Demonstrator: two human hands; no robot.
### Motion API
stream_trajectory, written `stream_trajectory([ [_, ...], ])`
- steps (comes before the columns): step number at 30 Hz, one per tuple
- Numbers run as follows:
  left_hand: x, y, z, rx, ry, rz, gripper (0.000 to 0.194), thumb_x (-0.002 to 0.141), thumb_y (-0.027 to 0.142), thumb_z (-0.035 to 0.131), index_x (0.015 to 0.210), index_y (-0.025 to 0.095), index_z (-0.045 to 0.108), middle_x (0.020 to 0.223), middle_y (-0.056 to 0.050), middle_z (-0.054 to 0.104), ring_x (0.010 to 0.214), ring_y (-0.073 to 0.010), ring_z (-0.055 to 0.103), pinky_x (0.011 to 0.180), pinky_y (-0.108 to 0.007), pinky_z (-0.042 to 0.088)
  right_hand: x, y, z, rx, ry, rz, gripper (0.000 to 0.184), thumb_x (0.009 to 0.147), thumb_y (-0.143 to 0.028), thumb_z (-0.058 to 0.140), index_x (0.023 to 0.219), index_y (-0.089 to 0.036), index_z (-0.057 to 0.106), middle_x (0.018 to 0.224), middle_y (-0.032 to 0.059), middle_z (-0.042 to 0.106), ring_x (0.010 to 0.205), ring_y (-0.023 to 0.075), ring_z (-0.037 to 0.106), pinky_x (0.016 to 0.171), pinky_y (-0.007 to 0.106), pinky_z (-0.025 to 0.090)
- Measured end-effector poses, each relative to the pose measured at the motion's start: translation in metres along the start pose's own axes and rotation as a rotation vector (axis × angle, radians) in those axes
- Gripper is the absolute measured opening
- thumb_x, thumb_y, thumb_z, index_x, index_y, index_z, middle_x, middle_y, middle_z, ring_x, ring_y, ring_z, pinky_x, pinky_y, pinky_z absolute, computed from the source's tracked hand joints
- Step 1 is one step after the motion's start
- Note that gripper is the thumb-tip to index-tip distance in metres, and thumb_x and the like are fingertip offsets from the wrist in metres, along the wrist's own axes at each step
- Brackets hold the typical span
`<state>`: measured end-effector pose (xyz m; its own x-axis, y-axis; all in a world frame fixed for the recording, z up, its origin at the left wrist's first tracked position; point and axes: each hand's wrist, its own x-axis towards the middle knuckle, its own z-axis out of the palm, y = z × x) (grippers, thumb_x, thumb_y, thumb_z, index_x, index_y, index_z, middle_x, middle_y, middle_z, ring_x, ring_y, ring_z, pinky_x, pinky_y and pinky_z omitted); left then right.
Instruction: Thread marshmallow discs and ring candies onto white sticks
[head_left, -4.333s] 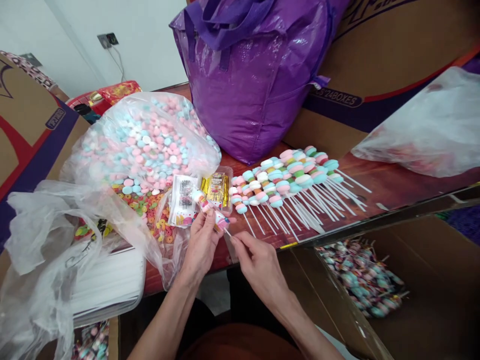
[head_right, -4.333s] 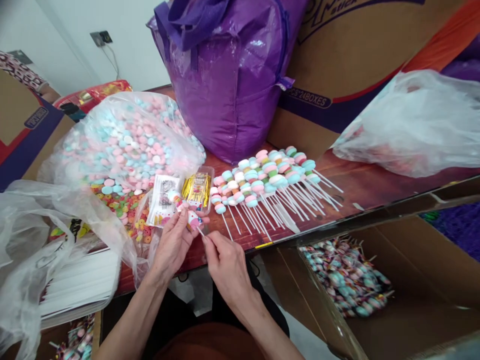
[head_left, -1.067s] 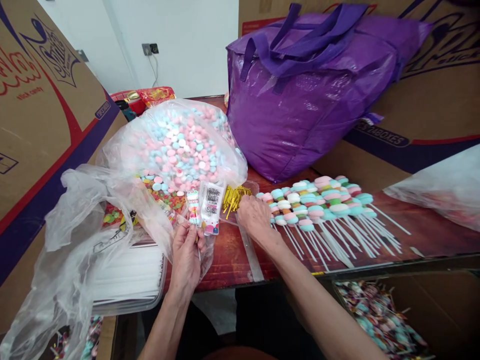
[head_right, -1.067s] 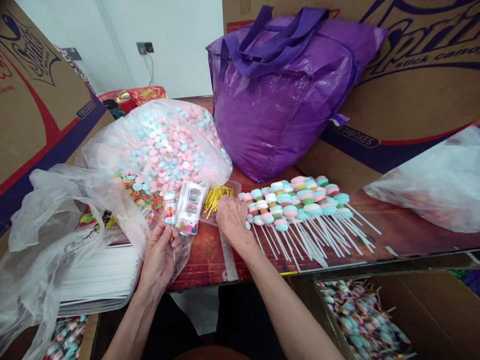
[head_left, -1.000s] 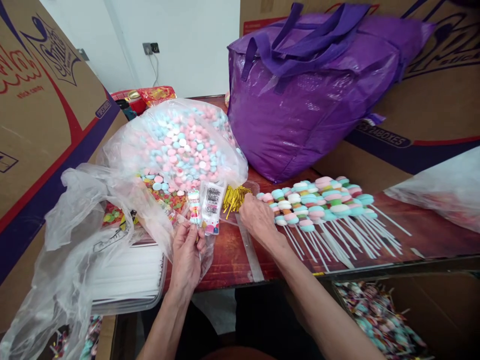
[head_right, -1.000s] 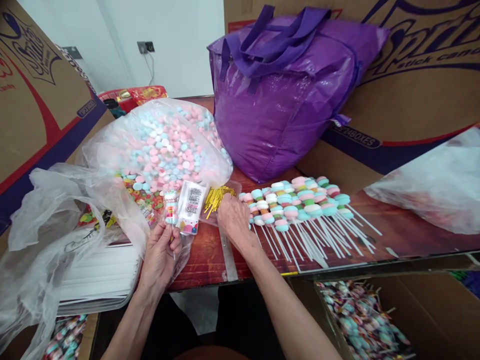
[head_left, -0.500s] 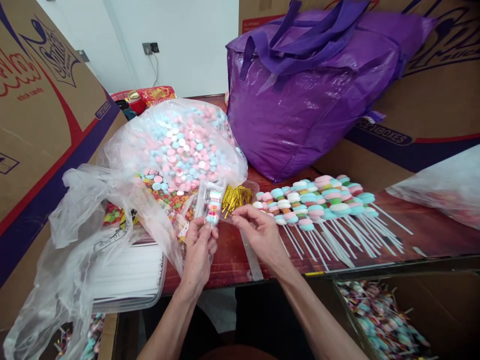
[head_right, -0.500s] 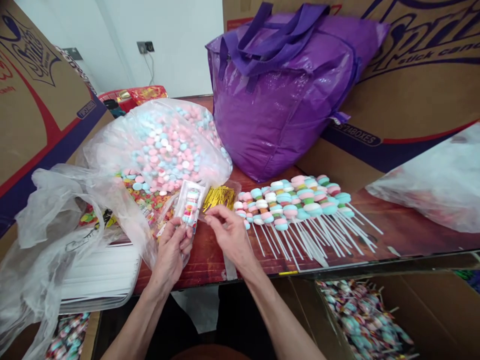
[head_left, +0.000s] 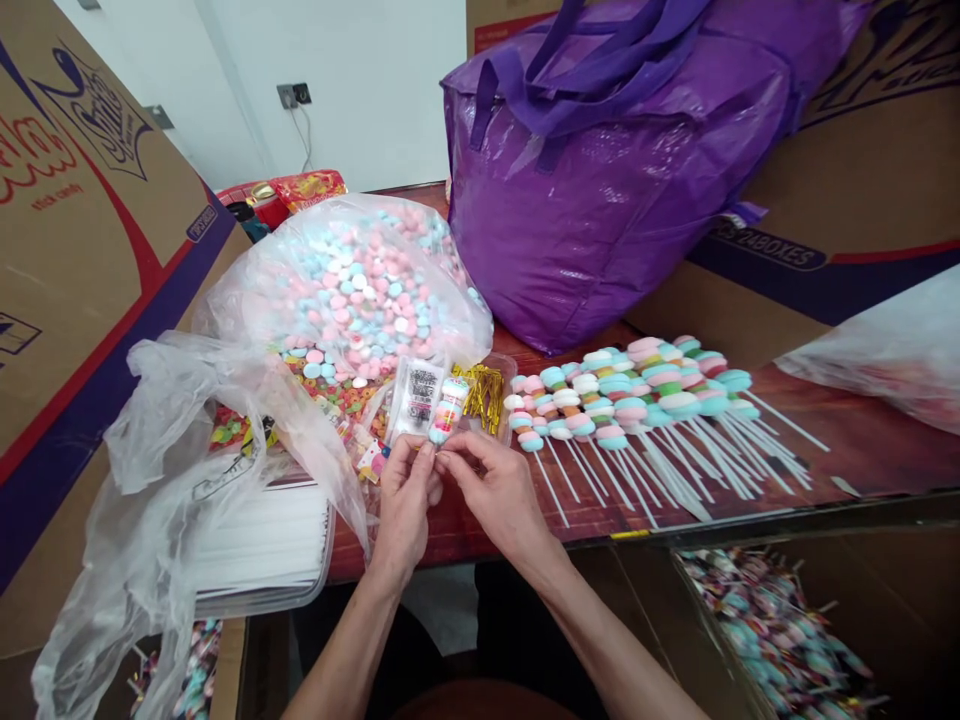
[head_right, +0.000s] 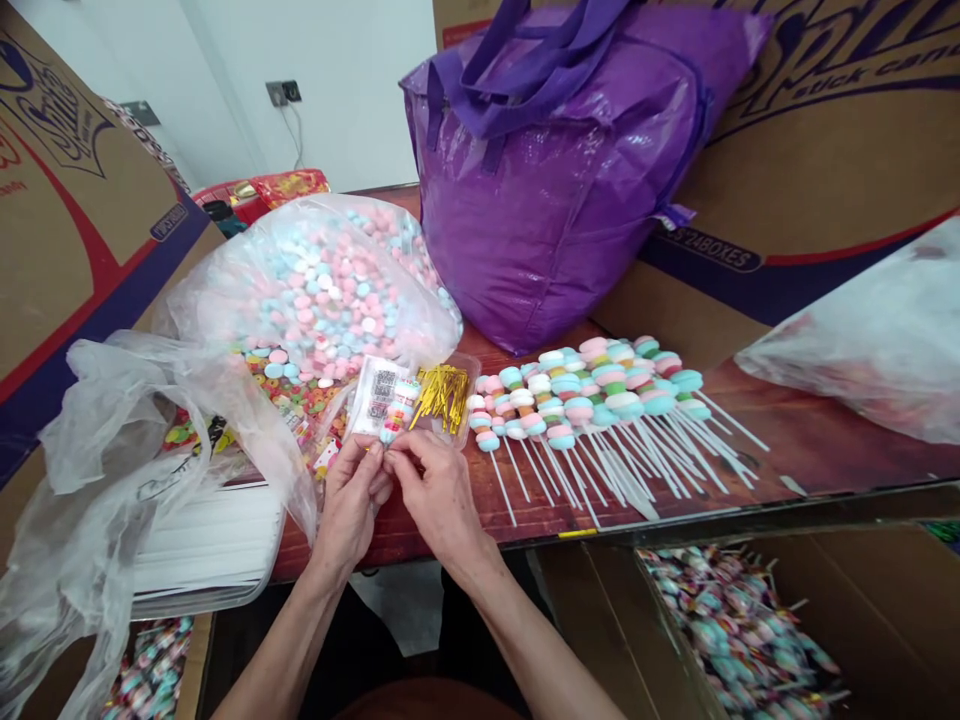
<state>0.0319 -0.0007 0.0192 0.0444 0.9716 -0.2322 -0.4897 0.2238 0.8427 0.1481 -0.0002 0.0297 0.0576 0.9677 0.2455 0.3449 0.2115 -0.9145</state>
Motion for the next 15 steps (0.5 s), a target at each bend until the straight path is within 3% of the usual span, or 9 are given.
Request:
stream_trajectory([
  [4, 0.0020, 0.0045, 0.0039, -0.041, 0.023, 0.023, 0.039, 0.072, 0.043, 0.083, 0.086, 0.018, 0.057, 0.067, 0.005, 0.054, 0.049, -0.0020, 0.032, 0.045, -0.016, 0.023, -0.0023, 0.0047, -0.0068, 0.106, -0.017, 0.097, 0.013, 0.084, -0.025, 0.061, 0.074, -0.019, 0.068, 0.070, -0.0001, 0.067, 0.065, 0.0147, 0.059, 0.063, 0.026, 0.046],
  [10, -0.0033, -0.0021, 0.0053, 0.000, 0.010, 0.024, 0.036, 0.074, 0.042, 0.082, 0.079, 0.016, 0.058, 0.065, 0.005, 0.051, 0.050, -0.0022, 0.032, 0.045, -0.017, 0.024, 0.0014, 0.0052, -0.0045, 0.337, -0.021, 0.243, 0.015, 0.078, -0.030, 0.068, 0.067, -0.019, 0.068, 0.064, -0.0004, 0.066, 0.058, 0.0137, 0.055, 0.057, 0.026, 0.045],
  [15, -0.0043, 0.0022, 0.0053, -0.120, 0.039, -0.092, 0.043, 0.068, 0.039, 0.086, 0.073, 0.016, 0.051, 0.060, 0.007, 0.049, 0.046, 0.0001, 0.025, 0.043, -0.013, 0.018, -0.0014, 0.0014, -0.0043, 0.416, -0.066, 0.235, 0.013, 0.080, -0.027, 0.069, 0.069, -0.019, 0.067, 0.063, -0.0024, 0.061, 0.058, 0.0123, 0.051, 0.058, 0.025, 0.044],
])
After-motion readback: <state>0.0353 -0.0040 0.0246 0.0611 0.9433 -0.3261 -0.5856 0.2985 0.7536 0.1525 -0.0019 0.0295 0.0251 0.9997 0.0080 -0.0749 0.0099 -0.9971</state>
